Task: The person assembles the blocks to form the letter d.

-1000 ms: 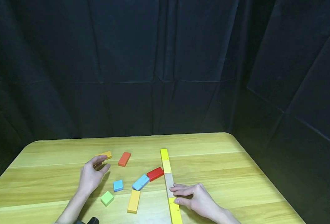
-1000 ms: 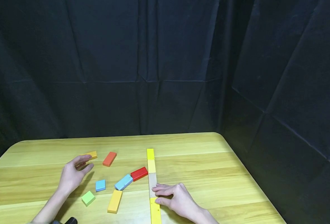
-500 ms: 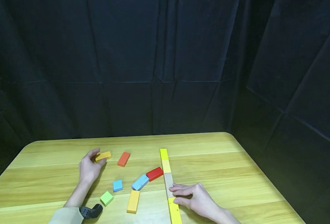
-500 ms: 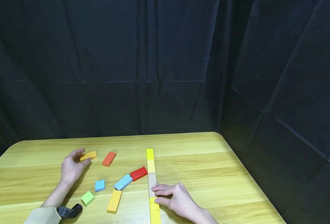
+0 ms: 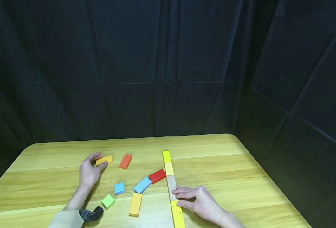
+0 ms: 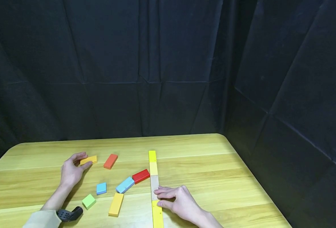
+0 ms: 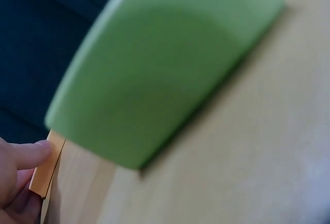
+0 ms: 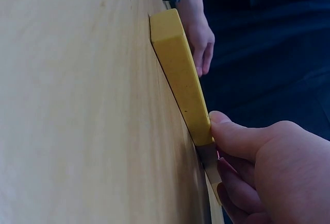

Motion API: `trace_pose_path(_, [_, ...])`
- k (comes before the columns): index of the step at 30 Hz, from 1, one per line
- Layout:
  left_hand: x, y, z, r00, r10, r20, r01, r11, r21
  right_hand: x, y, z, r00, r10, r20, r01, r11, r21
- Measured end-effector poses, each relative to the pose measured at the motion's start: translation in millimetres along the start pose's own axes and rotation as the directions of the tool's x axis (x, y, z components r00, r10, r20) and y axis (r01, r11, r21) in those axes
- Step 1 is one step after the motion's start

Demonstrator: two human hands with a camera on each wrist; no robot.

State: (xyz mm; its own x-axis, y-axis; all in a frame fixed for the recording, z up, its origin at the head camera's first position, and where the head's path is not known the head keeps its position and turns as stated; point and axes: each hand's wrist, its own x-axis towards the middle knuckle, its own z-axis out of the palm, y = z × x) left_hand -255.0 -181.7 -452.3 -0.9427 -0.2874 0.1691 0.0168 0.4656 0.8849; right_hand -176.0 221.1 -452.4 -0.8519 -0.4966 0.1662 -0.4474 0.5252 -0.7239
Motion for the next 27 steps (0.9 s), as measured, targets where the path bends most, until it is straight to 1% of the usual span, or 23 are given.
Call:
trace_pose_path(8, [-0.4, -0.7, -1.5, 1.000, 0.019, 0.003, -0.019, 0.999, 0.033, -0.1, 0.6, 0.3, 1.000, -0.006, -0.006, 0.006, 1.000, 0.003])
trace_pose_path(15, [-1.1, -0.9, -2.8, 0.999, 0.023, 0.026, -0.024, 0.999, 0.041, -0.7, 0.6, 0.4, 0.999, -0.029, -0.016, 0.029, 1.000, 0.007])
trace_pose_path(20, [-1.8, -3.5, -3.1, 0.999, 0.030, 0.037, -0.032, 0.998, 0.056, -0.7, 0.0, 0.5, 1.000, -0.024, -0.015, 0.024, 1.000, 0.012])
trace_pose_path(27, [-4.7, -3.6, -4.7, 0.998, 0.041, 0.049, -0.045, 0.995, 0.089, -0.3, -0.3, 0.8, 1.000, -0.012, -0.013, 0.012, 1.000, 0.010])
